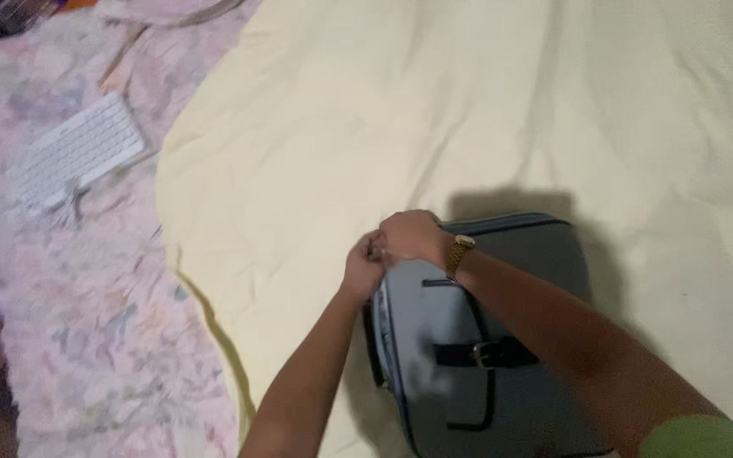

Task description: The person opens a light blue backpack on a bed and removes several items, including a power adapter with cables, a textbook, a notebook, a phone, and a pink case. They place these items on a nearby side table. The person then closes the backpack, briefly reopens it, and continues to remove remaining items.

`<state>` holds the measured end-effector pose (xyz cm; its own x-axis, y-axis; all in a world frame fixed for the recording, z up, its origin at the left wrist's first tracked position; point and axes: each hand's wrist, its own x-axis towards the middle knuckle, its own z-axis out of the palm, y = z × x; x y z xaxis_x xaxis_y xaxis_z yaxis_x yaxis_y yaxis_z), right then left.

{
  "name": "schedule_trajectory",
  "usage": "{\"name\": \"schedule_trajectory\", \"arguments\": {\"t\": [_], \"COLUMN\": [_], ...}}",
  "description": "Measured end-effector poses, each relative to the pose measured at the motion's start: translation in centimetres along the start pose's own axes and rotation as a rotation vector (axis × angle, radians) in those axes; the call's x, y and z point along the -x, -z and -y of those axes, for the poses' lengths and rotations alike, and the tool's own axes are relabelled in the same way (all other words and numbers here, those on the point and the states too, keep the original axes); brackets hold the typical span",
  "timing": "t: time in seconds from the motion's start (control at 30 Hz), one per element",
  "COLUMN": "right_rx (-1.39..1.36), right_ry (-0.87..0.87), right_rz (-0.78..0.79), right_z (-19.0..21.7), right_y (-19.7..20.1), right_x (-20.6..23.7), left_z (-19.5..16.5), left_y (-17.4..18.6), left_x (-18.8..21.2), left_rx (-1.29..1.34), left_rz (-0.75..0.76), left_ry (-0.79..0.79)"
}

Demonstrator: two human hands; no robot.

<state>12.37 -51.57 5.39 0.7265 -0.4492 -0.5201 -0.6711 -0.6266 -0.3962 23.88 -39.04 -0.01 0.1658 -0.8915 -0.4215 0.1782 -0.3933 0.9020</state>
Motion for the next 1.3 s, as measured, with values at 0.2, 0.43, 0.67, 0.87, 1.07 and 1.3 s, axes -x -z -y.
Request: {"name": "schedule_trajectory", "arguments": {"t": [0.2,0.43,0.67,0.87,1.07,1.3], "right_rx": [0.313,0.598,0.668,0.631,1.027,1.506], "right_ry": [0.132,0.355,0.478,0.636,0.51,0.486], "right_rz": [0.075,0.178,0.24,0.291,0.37,0.523], "right_z": [5.7,9.6,13.3,16.3,21.5,23.2], "right_y": [-1.0,-8.0,-14.8,-22.1,-25.5,-29.0], "right_x": [-0.3,1.8,9.6,17.5,24.2,27.6], "left_z": [3.0,10.2,14.3,20.6,22.6,18.4], "left_y": [2.9,0.6,-0.9,-2.4,-3.0,-3.2], "left_x": [14.5,26.8,32.6,35.7,40.0,42.1], "left_rx": [0.194,0.324,0.255,0.472,0.531,0.475], "left_rz": [-0.036,-0.108,0.014,-0.048,-0.115,-0.135], "left_ry": [0.369,0.55,0.741,0.577,0.621,0.58]}}
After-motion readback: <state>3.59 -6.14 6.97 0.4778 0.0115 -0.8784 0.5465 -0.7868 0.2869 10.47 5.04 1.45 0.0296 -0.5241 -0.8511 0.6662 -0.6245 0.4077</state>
